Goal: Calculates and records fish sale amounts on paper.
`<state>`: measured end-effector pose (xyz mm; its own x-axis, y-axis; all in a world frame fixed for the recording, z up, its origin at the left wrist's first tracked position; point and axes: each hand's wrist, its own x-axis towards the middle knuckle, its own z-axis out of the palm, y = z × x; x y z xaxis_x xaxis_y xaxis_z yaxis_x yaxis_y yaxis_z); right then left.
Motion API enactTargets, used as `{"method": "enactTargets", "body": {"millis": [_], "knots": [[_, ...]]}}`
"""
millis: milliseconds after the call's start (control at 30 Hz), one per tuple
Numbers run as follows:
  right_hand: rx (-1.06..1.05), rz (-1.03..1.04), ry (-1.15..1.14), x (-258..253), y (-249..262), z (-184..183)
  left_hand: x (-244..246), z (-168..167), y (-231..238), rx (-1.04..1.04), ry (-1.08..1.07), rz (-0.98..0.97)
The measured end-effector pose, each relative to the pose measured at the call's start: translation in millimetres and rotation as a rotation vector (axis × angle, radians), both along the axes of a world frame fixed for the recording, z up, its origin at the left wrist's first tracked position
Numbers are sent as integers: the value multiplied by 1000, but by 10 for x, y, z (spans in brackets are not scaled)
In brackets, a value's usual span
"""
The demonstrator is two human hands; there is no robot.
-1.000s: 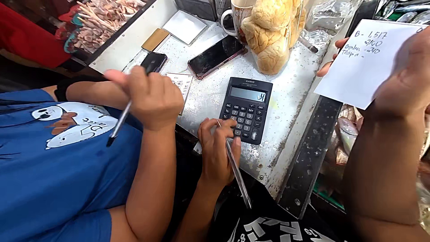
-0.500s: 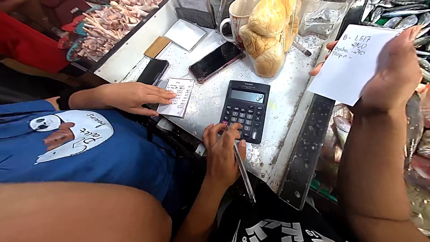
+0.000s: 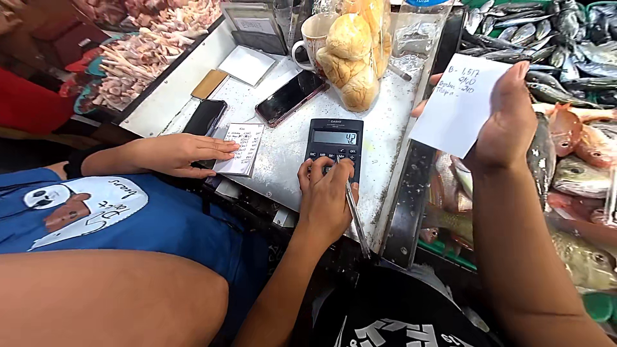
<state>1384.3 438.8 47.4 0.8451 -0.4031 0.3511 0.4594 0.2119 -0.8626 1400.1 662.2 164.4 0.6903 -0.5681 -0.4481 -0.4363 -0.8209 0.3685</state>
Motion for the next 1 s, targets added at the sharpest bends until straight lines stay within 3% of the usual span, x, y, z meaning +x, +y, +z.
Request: {"method": "enactTargets", "body": {"millis": [100, 200, 300, 500, 600, 700, 767, 867, 900, 933, 1000], "knots": [[27, 14, -11, -176, 50, -27, 41, -233, 135, -141, -99, -8], [90, -24, -48, -335, 112, -47, 163, -1070, 503, -613, -478, 43], [124, -49, -84, -538, 216, -94, 126, -1456, 660, -725, -649, 131], [185, -20, -40, -770, 343, -187, 44, -1607, 711, -722, -703, 219], [212, 7, -42, -818, 348, -203, 47, -1518, 690, -648, -575, 247], [242, 61, -67, -845, 342, -216, 86, -1512, 693, -649, -586, 203], [249, 73, -68, -855, 346, -227, 35, -1276, 601, -593, -446, 146], [253, 74, -47, -868, 358, -238, -36, -661, 313, -238, -93, 94], [259, 85, -46, -872, 353, -251, -45, -616, 281, -195, -75, 89], [261, 96, -50, -874, 344, -266, -68, -727, 328, -257, -145, 92], [249, 95, -56, -880, 324, -282, -87, -1439, 531, -633, -567, 106]]}}
